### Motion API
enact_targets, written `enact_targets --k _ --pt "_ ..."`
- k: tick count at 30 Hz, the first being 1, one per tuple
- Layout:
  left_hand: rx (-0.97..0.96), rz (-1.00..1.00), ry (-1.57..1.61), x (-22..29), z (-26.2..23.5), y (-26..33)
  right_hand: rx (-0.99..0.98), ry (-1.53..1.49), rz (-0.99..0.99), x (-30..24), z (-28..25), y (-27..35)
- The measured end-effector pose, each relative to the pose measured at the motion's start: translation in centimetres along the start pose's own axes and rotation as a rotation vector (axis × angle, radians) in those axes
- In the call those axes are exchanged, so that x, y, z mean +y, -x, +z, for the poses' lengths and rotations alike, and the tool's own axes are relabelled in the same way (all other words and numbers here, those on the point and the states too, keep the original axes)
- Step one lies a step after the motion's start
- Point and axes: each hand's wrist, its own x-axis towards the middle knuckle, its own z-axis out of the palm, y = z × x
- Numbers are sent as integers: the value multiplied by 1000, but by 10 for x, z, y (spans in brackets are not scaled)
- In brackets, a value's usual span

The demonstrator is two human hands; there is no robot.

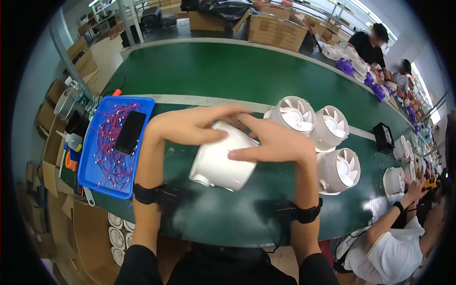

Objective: The person assembles small white plastic fans by hand. They pick up fan housings and motor assemblies from a cardboard box, fit the components together, and place the assembled units on a green workbench. The person also handles a purple fan casing and a blue plastic component during the process.

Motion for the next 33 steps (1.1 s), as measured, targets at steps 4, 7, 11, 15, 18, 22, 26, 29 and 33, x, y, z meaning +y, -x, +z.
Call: enact_targets --k 4,7,11,15,18,22,26,29,33 --pt "366 -266 298 -26 -20 23 290 26 -357 23 8 3" --pt "632 -500 271 -78 -36 62 233 23 -247 0 -1 14" --pt "651 -564 270 -83 8 65 223 35 -234 4 1 29" --pt "427 -556 81 -91 49 73 188 58 -268 -21 6 41" --pt "409 -536 -10 -76 67 66 173 63 -310 -42 13 50" --pt "311 -478 50 -15 82 40 269 5 -425 -44 24 65" --pt "146 -436 26 12 98 45 220 75 -390 -49 21 70" --pt "85 -348 -26 14 116 37 331 167 -418 -49 31 76" --pt "119 -237 -119 14 136 26 404 134 -567 -54 41 79"
